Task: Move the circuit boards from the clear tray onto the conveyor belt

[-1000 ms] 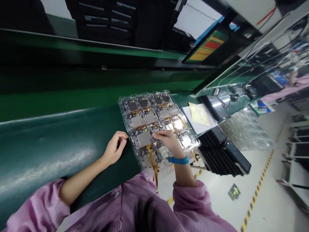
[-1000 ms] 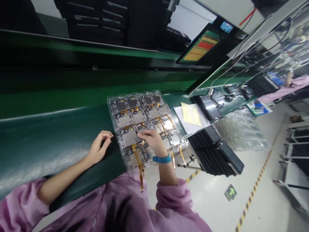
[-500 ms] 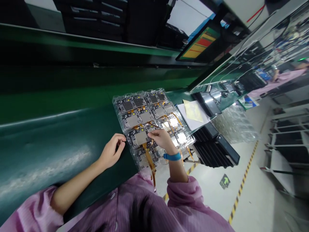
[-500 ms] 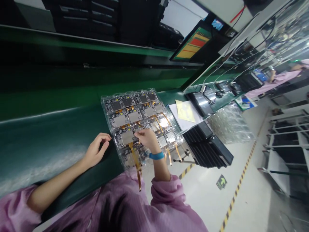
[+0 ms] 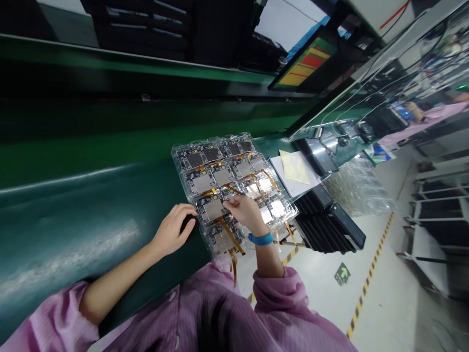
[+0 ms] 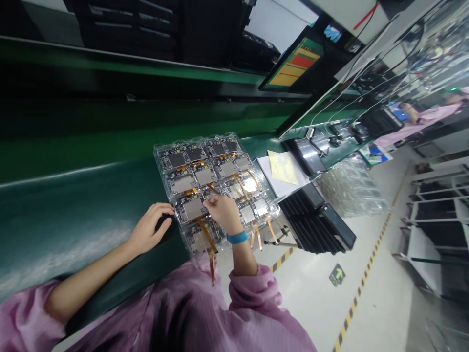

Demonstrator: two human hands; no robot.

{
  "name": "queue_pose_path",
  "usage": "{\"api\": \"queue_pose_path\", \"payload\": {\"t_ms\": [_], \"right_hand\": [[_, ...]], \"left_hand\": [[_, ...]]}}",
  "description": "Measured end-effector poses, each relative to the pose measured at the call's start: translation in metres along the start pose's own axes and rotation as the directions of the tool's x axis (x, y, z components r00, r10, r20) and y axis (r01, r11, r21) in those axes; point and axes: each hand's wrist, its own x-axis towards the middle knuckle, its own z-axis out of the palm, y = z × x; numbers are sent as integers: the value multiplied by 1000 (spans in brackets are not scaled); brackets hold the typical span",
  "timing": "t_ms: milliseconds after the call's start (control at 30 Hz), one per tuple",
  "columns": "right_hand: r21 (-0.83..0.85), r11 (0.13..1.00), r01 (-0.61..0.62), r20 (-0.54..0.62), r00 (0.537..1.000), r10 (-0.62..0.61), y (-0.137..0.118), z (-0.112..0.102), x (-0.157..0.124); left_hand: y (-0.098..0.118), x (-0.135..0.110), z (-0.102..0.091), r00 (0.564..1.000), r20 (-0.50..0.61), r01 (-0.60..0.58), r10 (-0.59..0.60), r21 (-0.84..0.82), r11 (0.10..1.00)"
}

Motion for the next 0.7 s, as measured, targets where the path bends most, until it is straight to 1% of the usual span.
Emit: {"api": "queue_pose_path", "payload": {"t_ms": [133,233,300,367,467,533,567,600,633,667,700], "right_hand": [[-75,997,-27,-24,999,26,-5,0,-2],[-96,995,-27,-16,1000,26,-8,1,-3],[-100,995,-24,-11,1000,23,-8,1,-2],[-90,996,-12,-16,1000,11,-8,2,-2],[-17,999,35,-36,999,-35,-2,1,-4],[84,993,88,-73,994,-82,5,-1,-6],[142,982,123,-108,988,-109,10,-2,-8],[198,967,158,-152,980,-129,16,-4,-10],[246,951,187,-201,970,-138,21,-7,-12],[283,937,207,-246,960,-137,27,-10,-14],[314,925,215,-281,952,-126,32,-15,-17]], "left_hand": [[3,1,0,995,49,-95,89,152,984],[5,1,0,979,139,-176,146,239,955],[6,0,1,967,208,-200,144,279,939],[8,-2,3,962,242,-200,128,302,932],[10,-3,8,963,238,-198,127,304,932],[7,2,5,971,194,-195,138,312,930],[3,7,-2,978,150,-186,143,328,926],[-4,13,-14,985,91,-167,143,355,920],[-15,18,-31,991,10,-129,136,395,910],[-29,24,-53,989,-92,-66,119,443,894],[-46,27,-81,974,-205,21,91,487,873]]}}
